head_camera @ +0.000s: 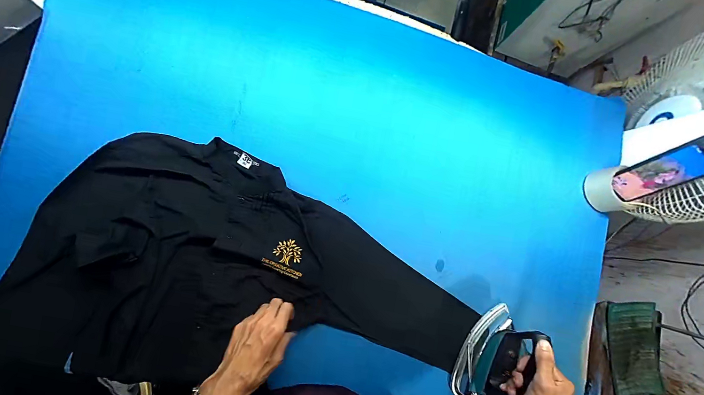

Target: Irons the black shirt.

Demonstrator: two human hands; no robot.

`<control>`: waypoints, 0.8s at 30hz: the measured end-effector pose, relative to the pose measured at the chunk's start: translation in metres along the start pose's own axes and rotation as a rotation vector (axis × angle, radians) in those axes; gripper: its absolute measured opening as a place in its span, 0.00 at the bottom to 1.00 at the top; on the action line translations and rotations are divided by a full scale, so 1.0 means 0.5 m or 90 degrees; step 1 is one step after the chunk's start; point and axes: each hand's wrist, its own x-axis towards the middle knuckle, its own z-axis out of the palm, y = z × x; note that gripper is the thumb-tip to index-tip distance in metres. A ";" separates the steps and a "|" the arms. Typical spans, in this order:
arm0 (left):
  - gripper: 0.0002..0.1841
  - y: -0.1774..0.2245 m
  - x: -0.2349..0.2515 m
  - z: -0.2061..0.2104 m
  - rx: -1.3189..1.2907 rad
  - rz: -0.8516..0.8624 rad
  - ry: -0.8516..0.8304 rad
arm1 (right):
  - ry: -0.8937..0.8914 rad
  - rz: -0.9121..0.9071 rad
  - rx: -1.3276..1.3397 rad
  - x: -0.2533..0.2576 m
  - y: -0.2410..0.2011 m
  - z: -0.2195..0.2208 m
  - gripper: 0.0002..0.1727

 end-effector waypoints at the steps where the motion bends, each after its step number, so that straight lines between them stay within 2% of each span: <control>1: 0.10 -0.015 -0.020 0.004 -0.006 -0.011 0.042 | -0.027 -0.008 -0.006 -0.008 0.006 -0.008 0.32; 4: 0.07 -0.042 -0.055 -0.009 -0.070 -0.072 0.143 | -0.243 -0.149 -0.157 -0.034 -0.001 0.017 0.30; 6: 0.06 -0.048 -0.066 -0.017 -0.098 -0.115 0.173 | -0.360 -0.285 -0.306 -0.053 -0.035 0.081 0.31; 8: 0.06 -0.051 -0.070 -0.015 -0.116 -0.140 0.192 | -0.421 -0.397 -0.397 -0.086 -0.088 0.179 0.34; 11: 0.07 -0.056 -0.095 -0.006 -0.117 -0.172 0.208 | -0.493 -0.463 -0.462 -0.143 -0.145 0.302 0.35; 15: 0.07 -0.092 -0.152 -0.011 -0.130 -0.229 0.218 | -0.685 -0.502 -0.547 -0.200 -0.161 0.332 0.39; 17: 0.09 -0.120 -0.176 -0.005 -0.176 -0.242 0.203 | -0.648 -0.487 -0.525 -0.218 -0.136 0.309 0.40; 20: 0.09 -0.150 -0.189 0.012 -0.241 -0.246 0.171 | -0.471 -0.353 -0.395 -0.233 -0.106 0.301 0.36; 22: 0.08 -0.158 -0.186 0.015 -0.262 -0.262 0.161 | -0.401 -0.278 -0.312 -0.231 -0.112 0.333 0.33; 24: 0.08 -0.163 -0.178 0.016 -0.276 -0.274 0.162 | -0.376 -0.269 -0.306 -0.221 -0.150 0.386 0.34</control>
